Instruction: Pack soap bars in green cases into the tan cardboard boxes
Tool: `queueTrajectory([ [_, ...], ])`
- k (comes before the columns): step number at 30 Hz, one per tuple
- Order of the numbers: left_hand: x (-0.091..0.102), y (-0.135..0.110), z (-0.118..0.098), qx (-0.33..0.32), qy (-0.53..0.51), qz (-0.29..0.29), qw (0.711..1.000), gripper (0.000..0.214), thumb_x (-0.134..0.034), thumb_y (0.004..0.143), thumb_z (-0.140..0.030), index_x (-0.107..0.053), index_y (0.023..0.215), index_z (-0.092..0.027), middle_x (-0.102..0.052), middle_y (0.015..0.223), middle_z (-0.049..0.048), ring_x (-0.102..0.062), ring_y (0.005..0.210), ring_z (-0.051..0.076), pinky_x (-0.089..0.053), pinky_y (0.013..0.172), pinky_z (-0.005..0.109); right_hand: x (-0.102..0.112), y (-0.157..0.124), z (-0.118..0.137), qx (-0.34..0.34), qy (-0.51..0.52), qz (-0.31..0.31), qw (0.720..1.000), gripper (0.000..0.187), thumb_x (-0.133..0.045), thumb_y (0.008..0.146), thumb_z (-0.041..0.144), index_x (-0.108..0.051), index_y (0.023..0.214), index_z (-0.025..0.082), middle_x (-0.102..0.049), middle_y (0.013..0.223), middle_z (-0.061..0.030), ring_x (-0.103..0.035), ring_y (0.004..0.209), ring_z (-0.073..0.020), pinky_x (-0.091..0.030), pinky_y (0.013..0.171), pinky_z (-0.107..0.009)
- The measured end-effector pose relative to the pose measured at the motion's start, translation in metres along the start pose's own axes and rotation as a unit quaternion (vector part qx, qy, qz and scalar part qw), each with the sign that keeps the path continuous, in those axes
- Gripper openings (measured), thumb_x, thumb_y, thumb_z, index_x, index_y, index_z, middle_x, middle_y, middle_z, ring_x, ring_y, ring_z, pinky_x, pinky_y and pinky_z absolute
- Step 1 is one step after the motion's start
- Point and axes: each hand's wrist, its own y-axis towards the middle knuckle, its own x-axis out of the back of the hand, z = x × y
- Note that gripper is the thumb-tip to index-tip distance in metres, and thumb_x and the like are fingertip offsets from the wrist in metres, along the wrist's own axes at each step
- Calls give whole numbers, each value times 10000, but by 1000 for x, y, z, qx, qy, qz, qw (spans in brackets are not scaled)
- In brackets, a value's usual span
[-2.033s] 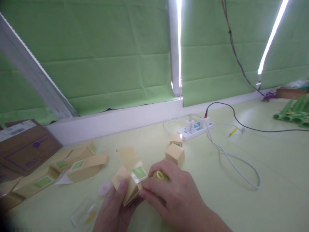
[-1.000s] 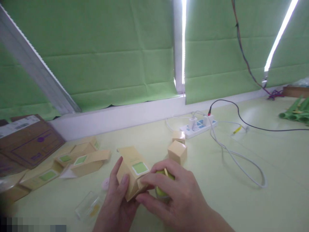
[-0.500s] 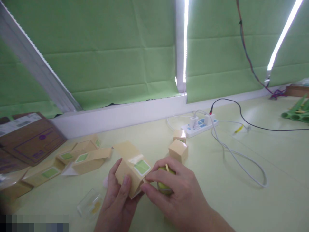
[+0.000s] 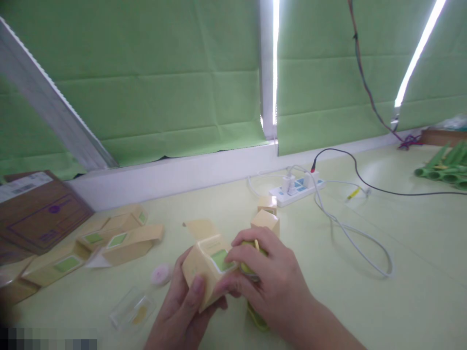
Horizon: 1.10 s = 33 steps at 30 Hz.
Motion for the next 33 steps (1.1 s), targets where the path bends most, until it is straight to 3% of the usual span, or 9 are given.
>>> queueTrajectory([
  [5,2,3,-2,29,-66,19,997,574,-632,931,-409,-352,1420,-303,-636,1199,90,-632,828,181,-515,674,308,6,5,0,17,25,7,1000,297,-785,830,410,-686,1002,190,-646,986,-72,-656,891,-191,-530,796,-281],
  [8,4,5,-4,23,-84,45,995,515,-558,970,-425,-350,1416,-271,-667,1119,98,-645,814,201,-514,675,332,6,5,0,10,17,9,1000,307,-791,824,410,-687,1026,203,-660,970,-66,-665,886,-196,-536,790,-287],
  [12,5,4,-4,28,-80,86,993,442,-581,954,-436,-426,1320,-244,-683,1000,78,-635,712,198,-525,612,345,2,4,-1,-53,12,-12,998,242,-806,812,379,-688,971,239,-670,984,-51,-669,934,-212,-537,803,-299],
  [15,3,3,-3,36,-103,78,991,402,-585,951,-433,-469,1287,-247,-678,1008,77,-628,761,207,-540,604,346,1,4,-2,-108,25,7,994,278,-824,782,404,-682,965,251,-679,981,-46,-662,952,-234,-531,783,-310],
  [18,0,3,-5,39,-111,33,992,513,-613,923,-462,-451,1355,-241,-693,1075,104,-661,831,236,-556,684,390,2,4,-1,-127,49,33,990,290,-805,797,406,-674,1000,245,-678,949,-34,-647,895,-220,-512,790,-311],
  [20,0,5,-6,31,-83,-22,996,613,-689,862,-472,-448,1374,-238,-710,1086,103,-691,820,242,-556,740,410,3,3,0,-144,73,42,986,222,-712,881,395,-663,1040,248,-675,963,-29,-637,894,-207,-499,803,-302],
  [24,3,11,-6,-50,37,-114,992,619,-826,728,-393,-549,1248,-205,-725,1009,63,-695,891,232,-534,826,362,3,-1,-2,-229,155,29,960,213,-493,990,338,-591,1164,265,-644,1074,-42,-621,945,-205,-508,765,-287],
  [29,9,12,-4,-145,183,-163,959,542,-844,684,-340,-535,1113,-222,-691,1022,40,-674,921,221,-516,818,335,3,-4,-2,-289,235,71,925,377,-598,921,286,-476,1278,291,-578,1175,-63,-621,999,-222,-548,821,-324],
  [33,12,11,0,-196,275,-207,918,530,-842,681,-321,-482,1061,-240,-647,1012,36,-665,927,239,-506,802,349,8,-1,10,-246,297,156,910,280,-606,917,285,-568,1194,275,-627,1127,-82,-665,987,-249,-584,762,-325],
])
